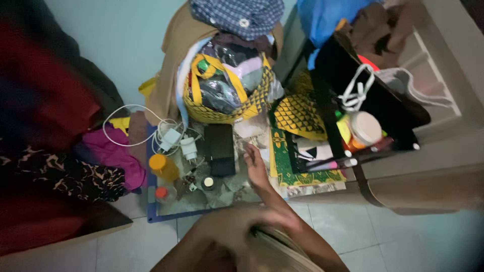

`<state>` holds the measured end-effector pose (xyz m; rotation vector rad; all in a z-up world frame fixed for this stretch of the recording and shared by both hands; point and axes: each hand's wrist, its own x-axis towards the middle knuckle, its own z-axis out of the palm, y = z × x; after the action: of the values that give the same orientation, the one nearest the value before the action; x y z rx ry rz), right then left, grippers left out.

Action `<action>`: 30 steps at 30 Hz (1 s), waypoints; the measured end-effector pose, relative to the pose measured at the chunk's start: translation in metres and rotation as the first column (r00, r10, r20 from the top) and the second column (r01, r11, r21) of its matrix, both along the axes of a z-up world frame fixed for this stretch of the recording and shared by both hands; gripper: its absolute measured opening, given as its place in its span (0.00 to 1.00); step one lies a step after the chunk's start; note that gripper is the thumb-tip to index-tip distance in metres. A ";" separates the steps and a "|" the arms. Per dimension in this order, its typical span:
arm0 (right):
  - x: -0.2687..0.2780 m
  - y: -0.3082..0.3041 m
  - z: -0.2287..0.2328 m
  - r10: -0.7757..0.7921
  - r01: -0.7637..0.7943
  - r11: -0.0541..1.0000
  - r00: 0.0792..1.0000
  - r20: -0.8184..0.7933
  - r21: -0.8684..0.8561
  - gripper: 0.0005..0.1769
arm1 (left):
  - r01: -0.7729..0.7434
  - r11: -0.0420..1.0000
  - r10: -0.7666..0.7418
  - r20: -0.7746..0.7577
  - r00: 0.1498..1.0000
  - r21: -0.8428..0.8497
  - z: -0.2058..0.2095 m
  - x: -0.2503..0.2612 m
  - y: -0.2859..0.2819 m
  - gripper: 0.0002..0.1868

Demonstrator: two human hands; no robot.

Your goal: The person picks up a beige bag from a chair, unzips it, and packs items from a cluttered dresser into it: a phone, a wallet, a red notebook, and a coiled white charging cable. They zip and unzip compartments while arranging the contents inside the bag.

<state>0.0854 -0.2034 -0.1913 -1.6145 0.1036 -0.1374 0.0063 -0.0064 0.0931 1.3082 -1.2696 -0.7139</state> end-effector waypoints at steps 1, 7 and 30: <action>-0.006 0.002 0.007 -0.014 0.013 0.999 1.000 -0.010 -0.051 0.23 | 0.142 0.983 -0.152 0.085 0.985 0.117 0.018 -0.006 -0.007 0.43; -0.039 0.008 0.074 0.019 -0.038 0.950 0.998 -0.064 -0.309 0.24 | 0.169 0.971 -0.175 0.020 0.984 0.171 0.052 -0.062 -0.049 0.23; -0.257 -0.069 0.180 -0.026 0.073 0.990 0.939 -0.343 0.124 0.51 | -0.867 0.327 0.639 -0.764 -0.091 0.376 0.070 -0.103 -0.061 0.19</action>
<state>-0.1714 -0.2723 -0.0112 -1.4870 0.4136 0.1119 -0.0963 -0.0672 0.1627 0.9714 0.3874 -0.1705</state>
